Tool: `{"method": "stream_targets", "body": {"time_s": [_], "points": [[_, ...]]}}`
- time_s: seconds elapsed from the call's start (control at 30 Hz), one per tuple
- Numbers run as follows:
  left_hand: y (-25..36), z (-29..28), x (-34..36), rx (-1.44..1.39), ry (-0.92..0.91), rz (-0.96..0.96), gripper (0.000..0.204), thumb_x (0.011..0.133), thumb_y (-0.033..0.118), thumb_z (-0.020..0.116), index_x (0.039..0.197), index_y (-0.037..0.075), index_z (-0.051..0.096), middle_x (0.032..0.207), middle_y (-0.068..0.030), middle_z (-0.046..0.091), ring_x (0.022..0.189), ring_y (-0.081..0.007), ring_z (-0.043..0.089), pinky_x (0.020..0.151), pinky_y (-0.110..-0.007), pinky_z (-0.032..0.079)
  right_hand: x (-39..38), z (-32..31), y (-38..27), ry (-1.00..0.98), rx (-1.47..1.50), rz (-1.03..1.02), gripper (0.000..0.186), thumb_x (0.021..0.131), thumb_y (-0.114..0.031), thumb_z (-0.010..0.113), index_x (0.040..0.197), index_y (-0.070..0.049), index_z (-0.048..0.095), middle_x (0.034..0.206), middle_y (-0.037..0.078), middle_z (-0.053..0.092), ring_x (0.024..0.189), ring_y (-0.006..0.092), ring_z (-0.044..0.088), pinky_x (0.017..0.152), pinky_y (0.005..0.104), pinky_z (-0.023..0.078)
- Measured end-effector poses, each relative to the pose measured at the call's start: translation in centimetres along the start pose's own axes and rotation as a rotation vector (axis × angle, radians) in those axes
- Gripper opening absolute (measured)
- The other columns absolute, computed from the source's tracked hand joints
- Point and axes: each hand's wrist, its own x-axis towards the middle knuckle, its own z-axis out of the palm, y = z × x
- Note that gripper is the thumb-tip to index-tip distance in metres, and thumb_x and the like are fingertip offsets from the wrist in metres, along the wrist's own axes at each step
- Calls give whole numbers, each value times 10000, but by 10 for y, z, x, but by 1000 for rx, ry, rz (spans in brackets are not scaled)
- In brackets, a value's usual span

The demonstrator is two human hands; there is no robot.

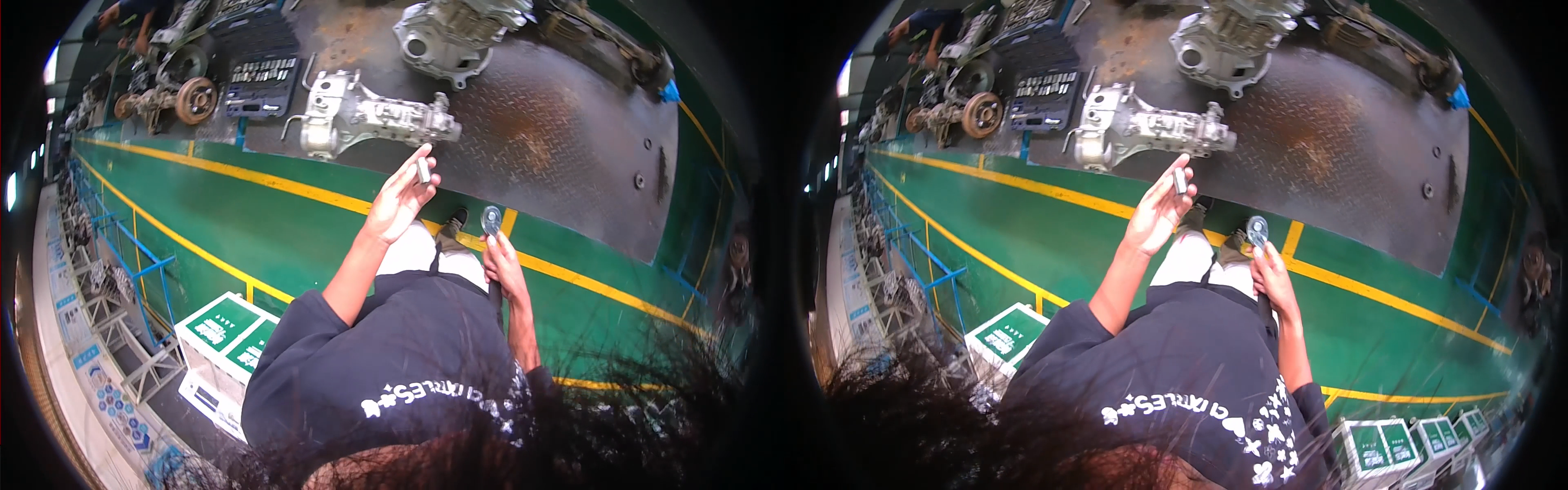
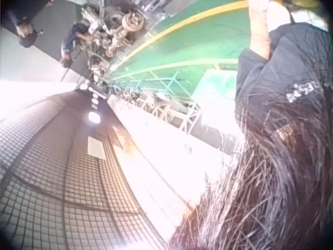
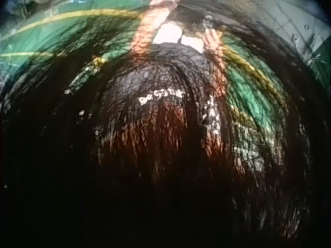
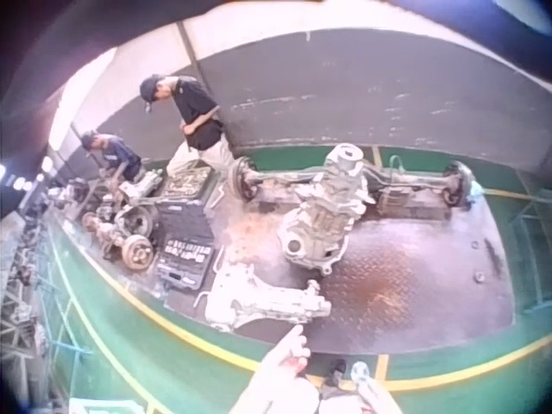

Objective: The person assembles parts of an automotive transmission, using a socket wrench to tighten bolts on the housing and various components on a workbench.

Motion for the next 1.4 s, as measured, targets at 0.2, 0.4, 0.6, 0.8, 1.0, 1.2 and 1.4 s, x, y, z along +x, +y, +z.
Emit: {"method": "stream_targets", "body": {"time_s": [0.2, 0.4, 0.6, 0.8, 1.0, 1.2, 1.4], "points": [[-50, 4, -12, 680, -3, -52, 327, 1023, 149, 612, 1327, 38, 564, 1244, -93, 675, 997, -80, 614, 851, -223, 490, -14, 14, -43, -156, 297, -271, 345, 1100, -366, 387, 1144, -48, 515, 687, -20, 428, 545, 56, 392, 522, 239, 408], [-76, 61, -17, 767, -68, 104, 228, 1035, 168, 602, 1225, 41, 611, 1097, -49, 712, 888, -38, 576, 790, -217, 474, -17, 13, -53, -540, 619, -164, 543, 1069, -609, 245, 779, -163, 355, 577, -99, 287, 392, 13, 258, 371, 222, 355], [-85, 79, -14, 880, 70, 255, 261, 1077, 293, 535, 1095, 41, 600, 790, 32, 575, 660, -26, 491, 583, -206, 402, -21, 19, -57, -373, 259, -254, 536, 1068, -605, 280, 786, -157, 355, 604, -82, 281, 438, 25, 250, 410, 221, 340], [-92, 86, -4, 833, 202, 313, 287, 1079, 368, 493, 967, 105, 518, 682, 55, 465, 567, -19, 399, 482, -205, 320, -22, 25, -64, -253, 57, -385, 506, 1075, -558, 369, 816, -125, 412, 646, -70, 317, 525, 38, 285, 452, 231, 333], [-91, 78, 6, 948, 267, 459, 313, 1093, 343, 452, 965, 62, 502, 758, 10, 523, 631, -52, 451, 556, -253, 403, -21, 31, -78, -135, -130, -470, 476, 1061, -558, 420, 848, -132, 430, 678, -80, 304, 558, 30, 282, 448, 227, 274], [-88, 84, 3, 1080, 226, 431, 332, 1086, 334, 433, 913, 66, 525, 720, 15, 515, 600, -58, 450, 537, -254, 397, -25, 29, -75, -168, -45, -403, 492, 1060, -554, 430, 836, -115, 441, 684, -76, 326, 580, 42, 281, 495, 232, 265], [-58, 72, 1, 1085, 78, 105, 357, 1074, 355, 377, 861, 109, 524, 655, 51, 437, 528, -51, 355, 467, -243, 301, -24, 11, -90, -98, -503, -435, 501, 1064, -479, 489, 987, 5, 592, 700, 3, 473, 680, 100, 416, 598, 309, 379]]}}
